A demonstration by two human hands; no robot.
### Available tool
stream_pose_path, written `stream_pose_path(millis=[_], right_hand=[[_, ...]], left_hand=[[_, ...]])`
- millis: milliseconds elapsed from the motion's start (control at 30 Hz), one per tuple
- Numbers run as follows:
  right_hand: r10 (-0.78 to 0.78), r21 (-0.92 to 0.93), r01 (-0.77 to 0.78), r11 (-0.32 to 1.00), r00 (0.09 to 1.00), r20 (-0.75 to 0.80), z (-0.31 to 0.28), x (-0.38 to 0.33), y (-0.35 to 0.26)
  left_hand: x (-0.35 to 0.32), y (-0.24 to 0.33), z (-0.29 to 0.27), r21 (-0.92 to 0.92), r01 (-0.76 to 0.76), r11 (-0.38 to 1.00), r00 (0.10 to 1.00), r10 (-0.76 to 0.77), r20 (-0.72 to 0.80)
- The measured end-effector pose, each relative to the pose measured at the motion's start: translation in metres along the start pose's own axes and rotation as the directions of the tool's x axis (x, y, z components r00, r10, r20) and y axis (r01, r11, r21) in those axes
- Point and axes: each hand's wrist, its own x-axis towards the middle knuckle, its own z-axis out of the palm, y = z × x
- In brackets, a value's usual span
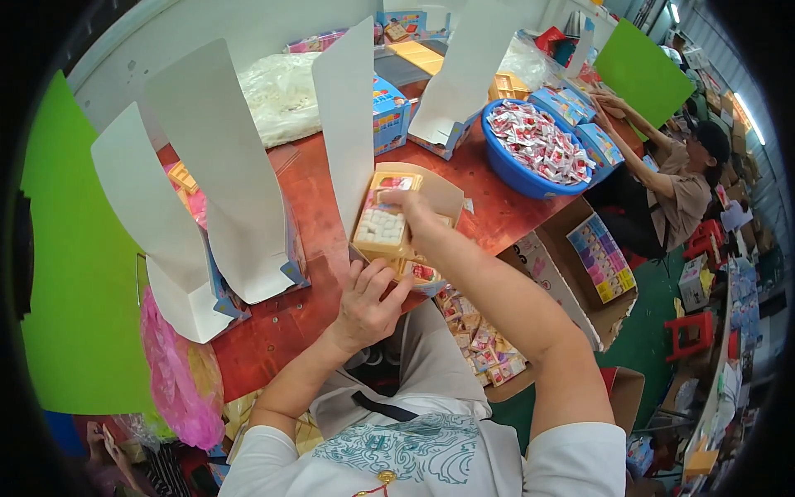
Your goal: Pack small individual snack packets into cardboard display boxes at a workstation.
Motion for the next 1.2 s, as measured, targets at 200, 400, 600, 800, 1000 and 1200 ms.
stream_pose_path(millis=[200, 400, 600, 800, 1000, 1200], right_hand=[[0.024, -0.183, -0.033, 0.983, 0.998, -0.053, 0.016, -0.029, -0.007], [-0.033, -0.382, -0.010, 0.924, 0.994, -0.104, 0.011, -0.042, -0.025], [-0.095, -0.784, 0.039, 0.620, 0.995, -0.026, -0.034, 0.002, -0.012], [0.014, -0.514, 0.012, 0.858, 0.999, 0.046, -0.044, -0.006, -0.019], [-0.053, -0.252, 0.114, 0.961, 0.970, 0.237, -0.050, -0.011, -0.006], [-0.183, -0.709, 0.368, 0.602, 0.927, 0.326, -0.062, -0.001, -0.012]], left_hand=[[0.003, 0.001, -0.002, -0.020, 0.030, 0.999, 1.000, -0.030, 0.007], [0.009, 0.002, -0.014, -0.037, 0.070, 0.997, 0.997, -0.069, 0.039], [0.047, -0.010, -0.026, -0.230, 0.162, 0.960, 0.986, -0.163, 0.014], [0.100, -0.039, -0.010, -0.443, 0.504, 0.741, 0.864, -0.439, 0.248], [0.093, -0.062, 0.011, -0.221, 0.484, 0.847, 0.802, -0.329, 0.498], [0.104, -0.051, 0.012, -0.020, 0.438, 0.899, 0.767, -0.363, 0.529]])
